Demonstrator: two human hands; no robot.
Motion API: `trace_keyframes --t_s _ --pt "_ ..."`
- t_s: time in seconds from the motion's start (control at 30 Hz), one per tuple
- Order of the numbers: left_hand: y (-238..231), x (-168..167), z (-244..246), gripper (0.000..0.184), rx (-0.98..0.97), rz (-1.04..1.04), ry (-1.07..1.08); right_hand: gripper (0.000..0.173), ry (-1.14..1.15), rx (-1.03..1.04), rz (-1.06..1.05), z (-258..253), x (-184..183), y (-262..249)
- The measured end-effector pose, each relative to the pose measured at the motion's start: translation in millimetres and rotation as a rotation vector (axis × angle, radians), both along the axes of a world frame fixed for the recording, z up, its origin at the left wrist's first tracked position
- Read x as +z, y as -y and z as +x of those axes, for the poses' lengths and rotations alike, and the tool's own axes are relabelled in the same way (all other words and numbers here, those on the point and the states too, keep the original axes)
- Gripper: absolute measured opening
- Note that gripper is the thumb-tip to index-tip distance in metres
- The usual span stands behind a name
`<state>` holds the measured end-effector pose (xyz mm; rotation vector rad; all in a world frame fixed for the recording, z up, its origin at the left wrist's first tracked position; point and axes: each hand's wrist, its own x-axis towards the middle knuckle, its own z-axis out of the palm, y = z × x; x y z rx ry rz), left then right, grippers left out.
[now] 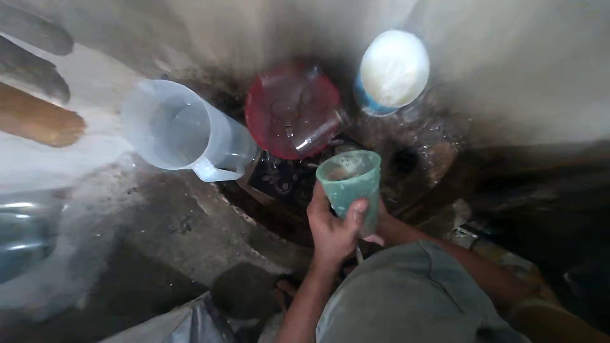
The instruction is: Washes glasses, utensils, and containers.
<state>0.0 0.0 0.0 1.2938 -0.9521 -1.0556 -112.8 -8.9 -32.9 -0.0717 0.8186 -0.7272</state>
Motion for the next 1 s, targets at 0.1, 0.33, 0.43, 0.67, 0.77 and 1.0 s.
trace_keyframes --t_s 0.1,0.33,0.43,0.67,0.77,1.0 --pt "2.1 -15.6 -9.4 0.074 0.173 -0.211 0.14 0.039 -0.073 -0.122 0.063 17.1 21.3 7.6" --pt "20.3 -24.2 16.4 0.079 0.027 -0.278 0.751 0.071 -0.392 0.072 -0.306 -1.6 36.1 24.6" --pt "33.9 -7.4 39.6 0.078 -0.189 -0.201 0.672 0.071 -0.555 0.245 -0.574 -29.3 43.1 48.4" --pt "26.1 -3.1 100.6 0.047 -0.554 0.02 0.803 0.042 -1.547 0.312 -0.789 -97.3 26.5 101.4" --pt "-13.6 -41.8 118.7 0.06 -0.471 0.234 0.796 0.053 -1.775 0.35 -0.659 -142.3 -19.6 130.2" --pt "-62.5 -97.9 87.8 0.088 -0.467 0.652 0.673 0.052 -1.535 0.219 -0.233 -144.7 -78.3 130.9"
